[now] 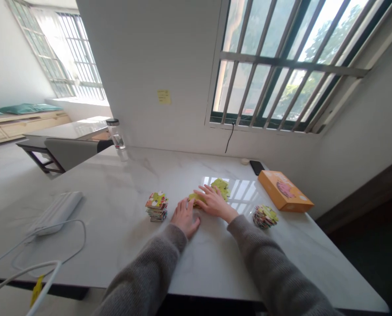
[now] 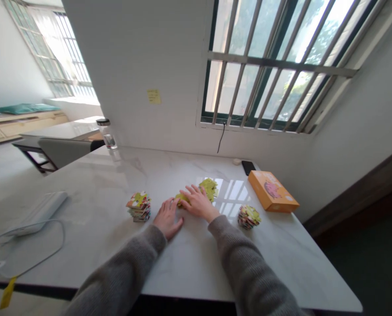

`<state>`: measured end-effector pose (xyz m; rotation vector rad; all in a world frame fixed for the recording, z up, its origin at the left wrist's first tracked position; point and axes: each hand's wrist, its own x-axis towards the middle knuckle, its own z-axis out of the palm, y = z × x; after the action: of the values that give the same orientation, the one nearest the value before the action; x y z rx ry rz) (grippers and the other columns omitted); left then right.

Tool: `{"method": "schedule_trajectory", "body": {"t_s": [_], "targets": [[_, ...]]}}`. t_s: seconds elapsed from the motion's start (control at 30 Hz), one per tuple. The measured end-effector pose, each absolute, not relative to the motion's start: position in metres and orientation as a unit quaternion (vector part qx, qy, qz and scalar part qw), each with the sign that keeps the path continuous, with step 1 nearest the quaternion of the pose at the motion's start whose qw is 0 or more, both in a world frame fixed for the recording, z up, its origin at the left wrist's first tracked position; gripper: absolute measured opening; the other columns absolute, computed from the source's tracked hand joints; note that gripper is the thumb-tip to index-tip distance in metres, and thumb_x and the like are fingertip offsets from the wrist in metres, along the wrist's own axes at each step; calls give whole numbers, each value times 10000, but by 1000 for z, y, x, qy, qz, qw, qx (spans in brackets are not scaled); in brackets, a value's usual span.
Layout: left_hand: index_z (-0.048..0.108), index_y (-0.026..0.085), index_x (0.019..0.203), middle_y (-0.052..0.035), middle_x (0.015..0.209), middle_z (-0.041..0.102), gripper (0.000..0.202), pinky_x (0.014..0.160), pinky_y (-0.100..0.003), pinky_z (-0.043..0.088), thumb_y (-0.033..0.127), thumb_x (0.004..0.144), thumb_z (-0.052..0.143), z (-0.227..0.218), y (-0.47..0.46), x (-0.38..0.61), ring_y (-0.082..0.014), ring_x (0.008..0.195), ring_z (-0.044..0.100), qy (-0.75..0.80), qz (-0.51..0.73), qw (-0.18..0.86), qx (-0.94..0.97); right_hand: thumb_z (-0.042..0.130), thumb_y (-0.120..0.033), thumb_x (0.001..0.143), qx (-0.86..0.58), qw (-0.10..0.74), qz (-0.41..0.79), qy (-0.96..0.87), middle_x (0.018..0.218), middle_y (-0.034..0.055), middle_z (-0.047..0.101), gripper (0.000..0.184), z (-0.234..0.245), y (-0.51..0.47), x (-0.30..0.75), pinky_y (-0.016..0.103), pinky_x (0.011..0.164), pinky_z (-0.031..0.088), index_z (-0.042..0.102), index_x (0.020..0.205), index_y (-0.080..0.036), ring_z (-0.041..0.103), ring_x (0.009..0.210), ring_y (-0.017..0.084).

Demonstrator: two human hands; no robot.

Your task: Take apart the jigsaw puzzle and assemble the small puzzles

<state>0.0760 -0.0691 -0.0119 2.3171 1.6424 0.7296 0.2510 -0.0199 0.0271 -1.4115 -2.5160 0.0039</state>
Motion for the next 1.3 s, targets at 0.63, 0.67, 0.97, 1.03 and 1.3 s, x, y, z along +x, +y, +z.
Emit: {"method": "schedule_trajectory", "body": {"t_s": [0.63,0.67,0.97,1.03,1.3], "targets": [[549,237,1180,-94,1225,544,540,989,-429,390,515,737,684,-6,-60,74,-300,1146,492,555,236,88,793,452,-463,928,-735,182,17,-653,1173,181,539,435,9,2,291,467,927,403,557,1257,-198,506,1132,338],[554,238,1161,-91,1207,550,543,978,-427,391,530,725,692,-6,-59,75,-300,1131,496,557,234,84,792,452,-451,930,-737,183,15,-651,1160,182,540,428,9,-1,290,463,924,404,554,1253,-190,511,1124,336],[435,239,1341,-124,1258,490,904,1056,-468,341,648,595,741,-14,-54,93,-343,1181,441,539,241,79,803,394,-427,958,-717,244,48,-652,1170,165,546,457,-4,-27,289,458,948,417,495,1343,-204,532,1122,328],[442,206,1331,-137,1264,464,894,1083,-458,337,637,606,739,-15,-52,97,-343,1214,421,529,240,93,809,392,-399,956,-705,263,58,-655,1214,173,531,479,-10,-29,288,448,990,407,460,1378,-181,516,1159,321],[470,181,1274,-136,1269,454,649,1095,-451,369,435,728,710,-15,-35,104,-306,1213,442,470,270,113,833,369,-303,944,-648,320,70,-687,1421,176,398,524,-17,-35,290,453,1143,297,368,1443,-140,342,1365,287]]}}
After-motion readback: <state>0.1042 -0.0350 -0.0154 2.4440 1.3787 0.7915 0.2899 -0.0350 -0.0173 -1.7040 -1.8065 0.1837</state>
